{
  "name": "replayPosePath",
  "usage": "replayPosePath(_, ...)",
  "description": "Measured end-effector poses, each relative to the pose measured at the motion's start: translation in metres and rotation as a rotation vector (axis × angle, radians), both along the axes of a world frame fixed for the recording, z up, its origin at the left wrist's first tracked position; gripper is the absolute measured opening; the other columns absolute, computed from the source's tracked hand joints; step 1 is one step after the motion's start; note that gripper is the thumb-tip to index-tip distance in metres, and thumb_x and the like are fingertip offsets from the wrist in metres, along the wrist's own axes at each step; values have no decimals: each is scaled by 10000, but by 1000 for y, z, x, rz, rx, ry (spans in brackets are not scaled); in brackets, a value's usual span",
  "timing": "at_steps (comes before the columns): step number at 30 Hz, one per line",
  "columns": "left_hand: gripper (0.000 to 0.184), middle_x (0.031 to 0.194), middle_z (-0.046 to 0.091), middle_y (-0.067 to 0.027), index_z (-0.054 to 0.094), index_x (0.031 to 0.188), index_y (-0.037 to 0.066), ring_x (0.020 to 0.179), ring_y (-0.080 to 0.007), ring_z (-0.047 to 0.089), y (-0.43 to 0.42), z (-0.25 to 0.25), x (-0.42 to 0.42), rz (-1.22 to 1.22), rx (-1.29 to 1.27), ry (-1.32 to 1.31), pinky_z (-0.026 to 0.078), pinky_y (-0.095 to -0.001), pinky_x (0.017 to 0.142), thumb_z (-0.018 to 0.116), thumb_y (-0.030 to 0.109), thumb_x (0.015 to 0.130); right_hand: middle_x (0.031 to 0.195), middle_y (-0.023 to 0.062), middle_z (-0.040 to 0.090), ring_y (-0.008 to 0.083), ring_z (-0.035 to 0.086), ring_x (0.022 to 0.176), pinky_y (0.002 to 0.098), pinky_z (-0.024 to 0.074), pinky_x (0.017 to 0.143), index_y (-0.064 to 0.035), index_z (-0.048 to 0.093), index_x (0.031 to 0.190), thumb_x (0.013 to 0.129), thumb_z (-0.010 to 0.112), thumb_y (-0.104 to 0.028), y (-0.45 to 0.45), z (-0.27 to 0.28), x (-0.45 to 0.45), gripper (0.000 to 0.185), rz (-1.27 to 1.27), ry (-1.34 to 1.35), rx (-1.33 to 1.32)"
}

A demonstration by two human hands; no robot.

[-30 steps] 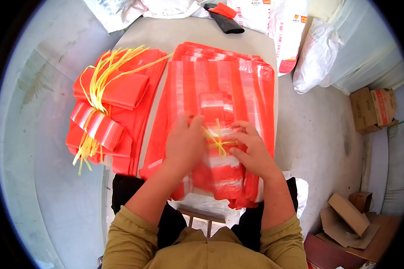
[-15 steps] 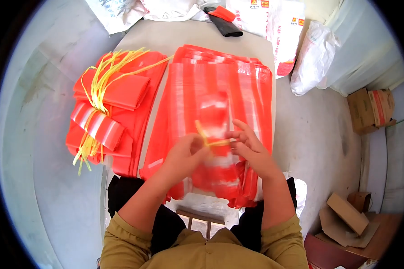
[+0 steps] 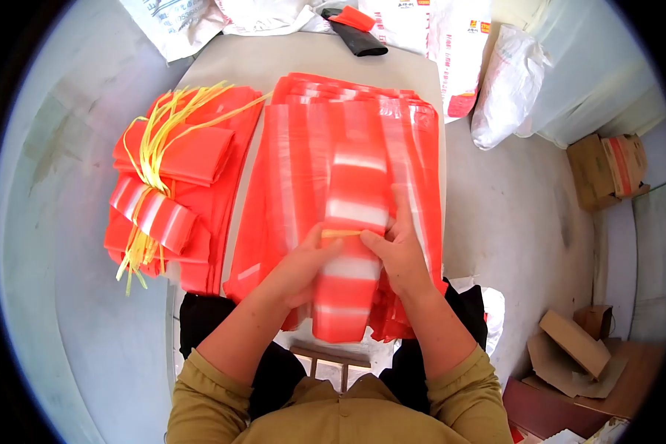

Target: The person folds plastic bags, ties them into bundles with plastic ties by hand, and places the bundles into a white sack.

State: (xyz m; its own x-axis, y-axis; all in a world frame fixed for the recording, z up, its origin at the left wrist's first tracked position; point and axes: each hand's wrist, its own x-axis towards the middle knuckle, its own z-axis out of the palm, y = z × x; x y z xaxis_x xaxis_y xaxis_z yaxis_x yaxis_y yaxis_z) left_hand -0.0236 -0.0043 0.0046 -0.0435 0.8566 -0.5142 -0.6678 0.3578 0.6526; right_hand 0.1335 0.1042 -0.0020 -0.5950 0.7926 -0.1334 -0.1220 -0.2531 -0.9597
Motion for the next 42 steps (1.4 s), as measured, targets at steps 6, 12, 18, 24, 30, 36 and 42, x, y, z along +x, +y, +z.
replayPosePath(6, 603, 1428, 585, -119, 354, 1553, 18, 1307, -205, 573, 1, -21, 16, -232, 26, 225, 492, -381, 1083, 628, 59, 1018, 1664, 215, 296, 294, 325, 1529, 418, 320, 1223, -24, 190, 1646, 1001, 616, -52, 29, 2, 18, 774, -203, -77, 414)
replayPosePath(12, 675, 1457, 559, -147, 312, 1577, 1, 1327, -215, 557, 5, -25, 19, -253, -15, 261, 466, -378, 1108, 651, 50, 995, 1680, 187, 305, 397, 213, 1576, 499, 173, 1279, -3, 380, 1581, 1037, 541, -286, 42, 7, 29, 634, 152, -878, 1150)
replayPosePath(18, 824, 1551, 477, -181, 245, 1628, 14, 1420, -264, 474, 0, -32, 22, -301, 40, 378, 408, -376, 1151, 693, 159, 952, 1696, 156, 284, 348, 189, 1591, 505, 137, 1291, -15, 337, 1601, 1018, 541, -338, 31, -12, 15, 697, 345, -951, 1210)
replayPosePath(24, 738, 1397, 602, -129, 300, 1596, 4, 1266, -188, 576, 1, -43, 23, -283, -13, 521, 481, -355, 1064, 683, 46, 967, 1665, 170, 336, 365, 233, 1568, 518, 190, 1273, -5, 398, 1565, 1046, 493, -408, 39, -15, 9, 664, 378, -948, 1243)
replayPosePath(30, 853, 1630, 383, -219, 192, 1653, 38, 1500, -305, 387, 0, -55, 20, -329, 1, 435, 376, -396, 1180, 675, 164, 961, 1694, 162, 282, 355, 174, 1590, 499, 138, 1285, -37, 390, 1582, 1048, 481, -380, 75, -5, -1, 641, 502, -989, 1120)
replayPosePath(36, 828, 1576, 441, -236, 201, 1646, 33, 1456, -312, 438, 0, -51, 21, -340, 40, 502, 418, -401, 1148, 665, 167, 974, 1704, 150, 270, 341, 162, 1599, 490, 111, 1293, -66, 400, 1584, 1017, 527, -440, 114, -16, -30, 692, 368, -1104, 1176)
replayPosePath(42, 825, 1536, 500, -212, 202, 1648, 55, 1391, -319, 510, 3, -48, 21, -357, -12, 484, 469, -419, 1098, 665, 177, 975, 1701, 143, 279, 342, 176, 1594, 491, 116, 1293, -76, 408, 1581, 998, 550, -473, 118, -26, -37, 719, 256, -1117, 1209)
